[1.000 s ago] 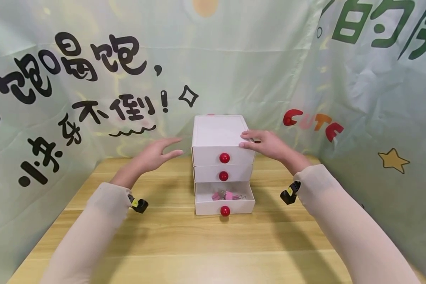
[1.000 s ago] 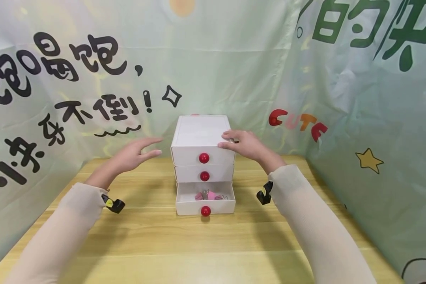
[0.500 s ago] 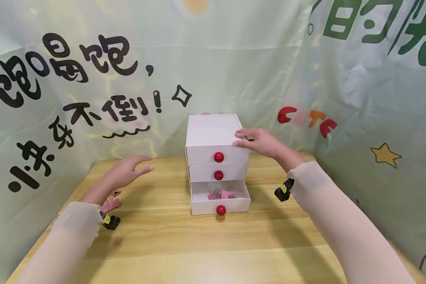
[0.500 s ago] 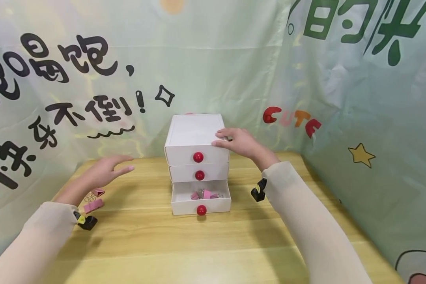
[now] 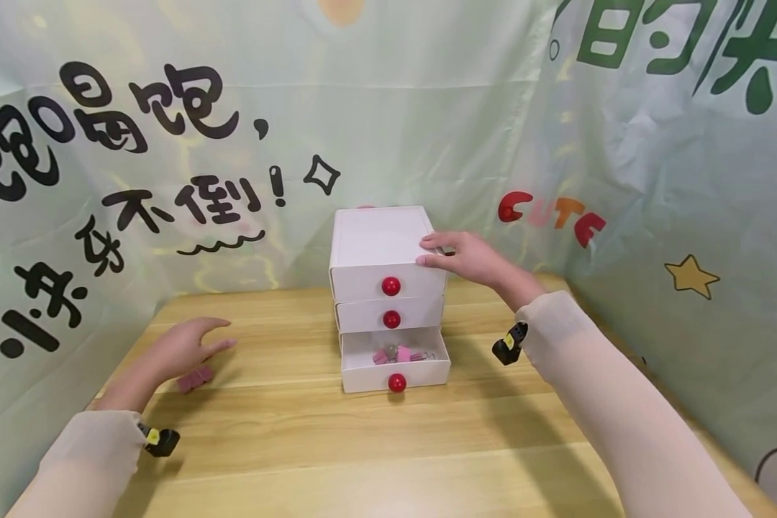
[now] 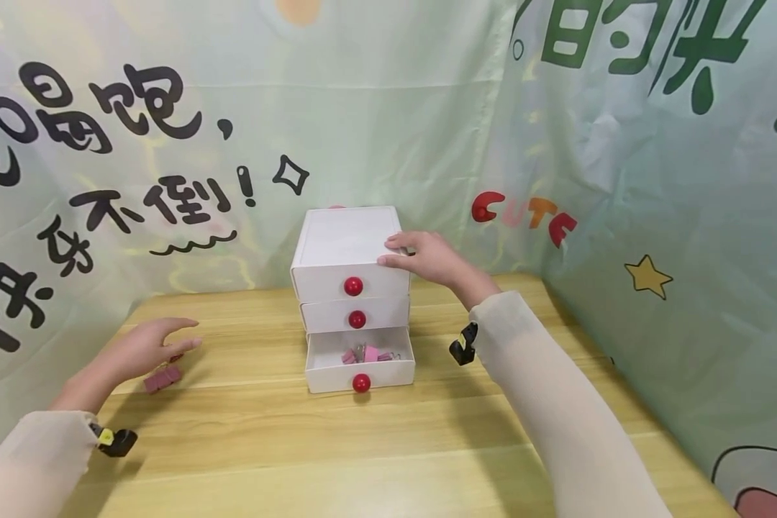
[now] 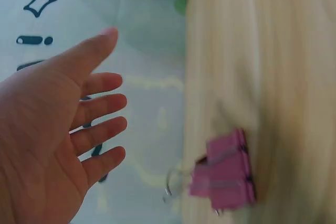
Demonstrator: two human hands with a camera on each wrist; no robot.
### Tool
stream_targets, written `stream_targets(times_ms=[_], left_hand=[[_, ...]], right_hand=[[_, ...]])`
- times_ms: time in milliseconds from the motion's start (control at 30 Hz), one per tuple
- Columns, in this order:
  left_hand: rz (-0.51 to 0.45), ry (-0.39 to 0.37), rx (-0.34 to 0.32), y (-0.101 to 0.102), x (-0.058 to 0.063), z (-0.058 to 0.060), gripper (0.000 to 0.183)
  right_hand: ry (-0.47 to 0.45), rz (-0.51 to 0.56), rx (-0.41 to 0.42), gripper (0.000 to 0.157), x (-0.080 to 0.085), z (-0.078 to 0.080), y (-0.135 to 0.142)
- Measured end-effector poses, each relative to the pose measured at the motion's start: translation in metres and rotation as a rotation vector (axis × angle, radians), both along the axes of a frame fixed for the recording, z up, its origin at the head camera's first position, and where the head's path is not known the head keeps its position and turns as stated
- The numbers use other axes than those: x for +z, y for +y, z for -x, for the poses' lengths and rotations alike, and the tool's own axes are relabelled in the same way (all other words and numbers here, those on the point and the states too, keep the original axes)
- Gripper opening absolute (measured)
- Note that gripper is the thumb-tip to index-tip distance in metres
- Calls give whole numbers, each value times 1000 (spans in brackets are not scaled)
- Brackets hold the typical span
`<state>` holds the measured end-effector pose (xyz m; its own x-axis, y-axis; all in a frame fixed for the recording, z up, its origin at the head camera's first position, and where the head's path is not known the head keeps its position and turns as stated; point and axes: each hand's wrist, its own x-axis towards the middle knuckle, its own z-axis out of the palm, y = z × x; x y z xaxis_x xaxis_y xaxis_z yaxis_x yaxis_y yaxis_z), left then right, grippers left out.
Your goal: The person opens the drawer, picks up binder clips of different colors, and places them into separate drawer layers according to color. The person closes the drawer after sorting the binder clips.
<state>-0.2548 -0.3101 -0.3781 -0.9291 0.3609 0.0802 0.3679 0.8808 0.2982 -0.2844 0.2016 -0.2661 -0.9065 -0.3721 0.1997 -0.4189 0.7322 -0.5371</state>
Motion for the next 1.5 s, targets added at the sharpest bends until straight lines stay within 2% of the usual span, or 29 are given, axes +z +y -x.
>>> stream_targets(times_ms=[167,300,400,500,600,733,933,1067,1233,1500], left_hand=[[-19,-13,8,-22,-11,-12,62],[11,93,-8,-35,-23,-20,48],[3,126,-16,-44,-31,-24,39],[-6,116,-8,-50,-38,-27,38],[6,106,3,-53,-43,-29,47],[2,105,-8,-54,-49,-28,50],[-45,93,-14,-53,-56,-23,52],[-79,56,-5,-50,-59,-19,51],[-79,19,16,-44,-57,-14,45],[-67,-19,22,-38,-53,-15,36]], right_hand=[[-5,2,7,63,1,0,-2],[-15,2,9,65,-1,0,-2],[-19,-9,9,68,-2,1,-3],[-21,-18,17,70,-3,1,-3],[-28,-13,18,69,-2,0,-3],[-26,5,20,68,-1,-1,-3],[-22,6,15,69,-1,0,0],[-30,4,12,69,-1,-1,1],[-23,10,7,67,1,-3,0],[-16,14,5,66,0,-3,-2]])
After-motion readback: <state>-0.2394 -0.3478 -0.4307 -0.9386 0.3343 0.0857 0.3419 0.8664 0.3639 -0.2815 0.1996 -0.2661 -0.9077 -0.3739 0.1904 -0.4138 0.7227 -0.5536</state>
